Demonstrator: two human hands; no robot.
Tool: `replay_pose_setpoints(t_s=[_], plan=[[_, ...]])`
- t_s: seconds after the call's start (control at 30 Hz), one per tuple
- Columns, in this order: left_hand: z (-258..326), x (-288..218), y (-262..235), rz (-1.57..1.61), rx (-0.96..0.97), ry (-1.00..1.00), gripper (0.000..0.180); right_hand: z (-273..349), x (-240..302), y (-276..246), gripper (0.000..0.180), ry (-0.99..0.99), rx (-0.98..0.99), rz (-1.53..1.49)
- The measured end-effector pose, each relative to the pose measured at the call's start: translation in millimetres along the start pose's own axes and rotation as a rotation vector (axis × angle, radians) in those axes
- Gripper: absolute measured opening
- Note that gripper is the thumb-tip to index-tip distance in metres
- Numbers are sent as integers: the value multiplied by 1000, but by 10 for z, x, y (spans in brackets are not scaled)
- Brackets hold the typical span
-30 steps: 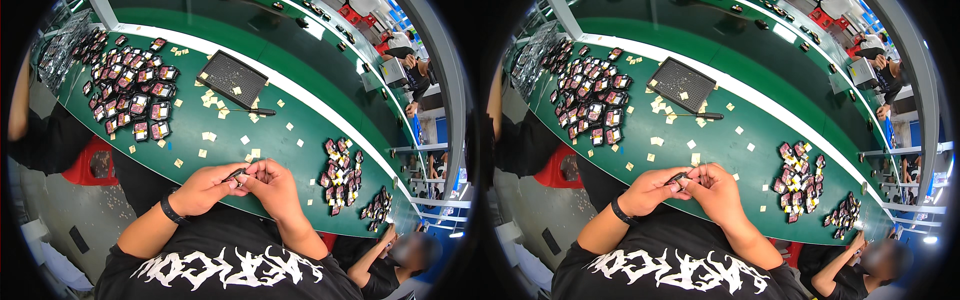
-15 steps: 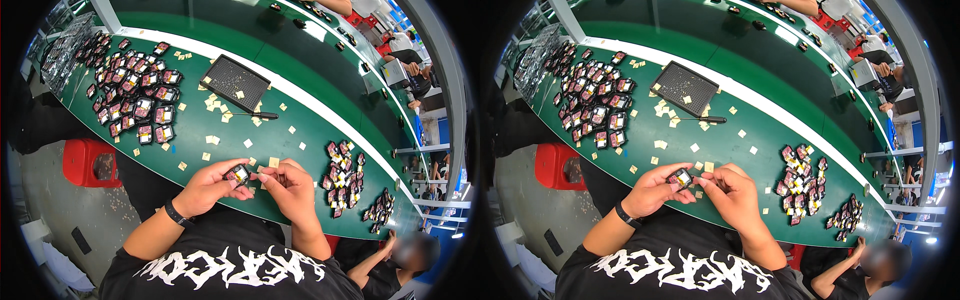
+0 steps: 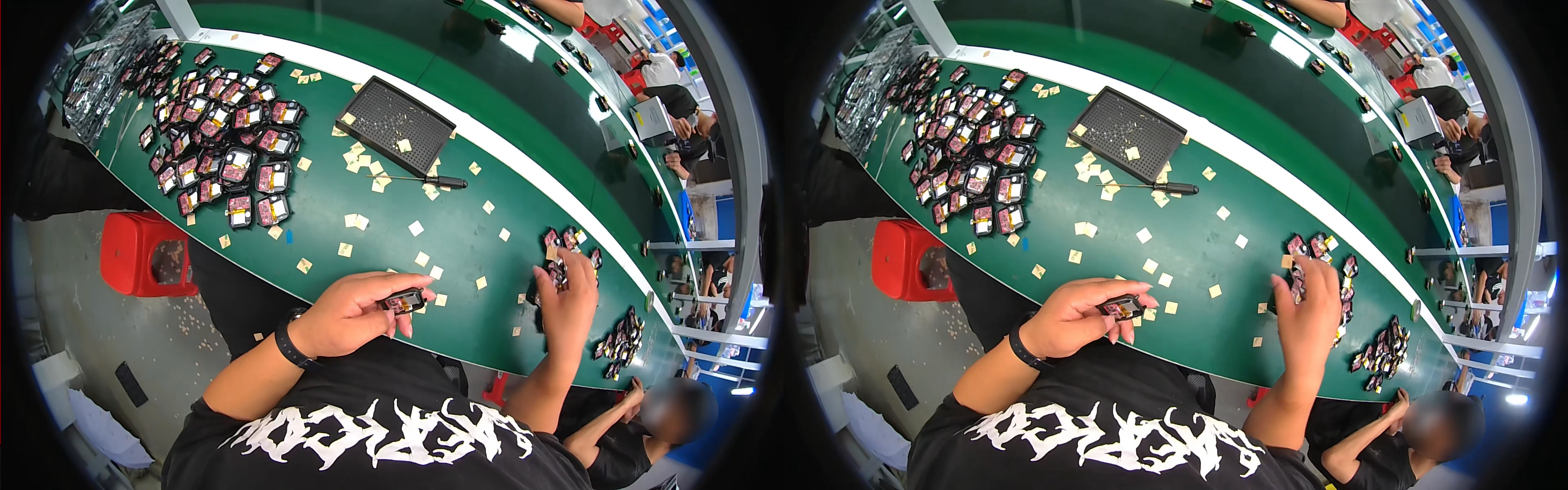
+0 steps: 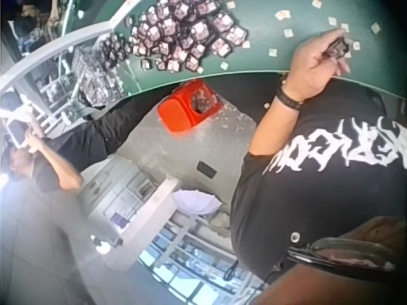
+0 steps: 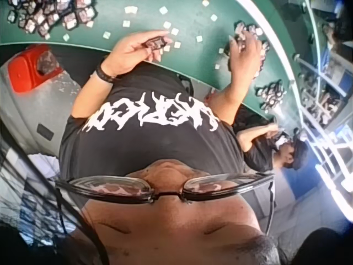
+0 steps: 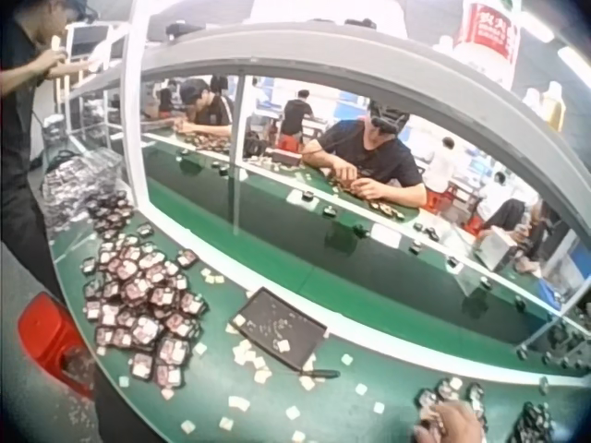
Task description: Assembling small electronic modules on a production line.
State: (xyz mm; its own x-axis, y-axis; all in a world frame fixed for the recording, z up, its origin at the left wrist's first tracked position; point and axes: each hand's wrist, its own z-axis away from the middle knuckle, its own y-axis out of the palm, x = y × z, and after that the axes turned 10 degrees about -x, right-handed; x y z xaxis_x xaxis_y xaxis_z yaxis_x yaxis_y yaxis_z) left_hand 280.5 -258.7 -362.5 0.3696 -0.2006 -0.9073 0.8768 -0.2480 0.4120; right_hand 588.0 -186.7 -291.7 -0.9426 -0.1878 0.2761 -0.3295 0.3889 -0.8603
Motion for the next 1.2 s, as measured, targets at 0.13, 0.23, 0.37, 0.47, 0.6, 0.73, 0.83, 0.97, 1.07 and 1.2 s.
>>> replay_pose_setpoints(t_s=[0.13,0.23,0.37,0.47,0.6,0.73,0.83,0.97,1.07,1.2], plan=[[-14,-18,-31,-41,22,47,59,-116,-189,61,46,6,118,174],[17,17,-10,-39,-18,31,55,-203,-273,127,47,15,193,142],[84,53,82,-420,-77,84,53,-262,-270,148,39,-18,210,139],[184,39,61,-502,-30,223,58,-248,-273,93,37,-40,193,142],[279,-34,-96,-519,-82,248,56,-226,-294,108,36,-21,179,143],[346,-206,-258,-498,-199,162,48,-236,-244,116,32,-21,204,144],[360,-510,-410,-678,-438,290,31,-209,-291,124,26,-79,170,181],[247,-902,-812,-850,-771,334,27,-194,-350,117,24,-117,120,138],[92,-915,-1198,-922,-988,507,27,-196,-314,85,20,-116,119,119],[-49,-1010,-1351,-1024,-1034,372,31,-162,-315,74,20,-121,21,62]])
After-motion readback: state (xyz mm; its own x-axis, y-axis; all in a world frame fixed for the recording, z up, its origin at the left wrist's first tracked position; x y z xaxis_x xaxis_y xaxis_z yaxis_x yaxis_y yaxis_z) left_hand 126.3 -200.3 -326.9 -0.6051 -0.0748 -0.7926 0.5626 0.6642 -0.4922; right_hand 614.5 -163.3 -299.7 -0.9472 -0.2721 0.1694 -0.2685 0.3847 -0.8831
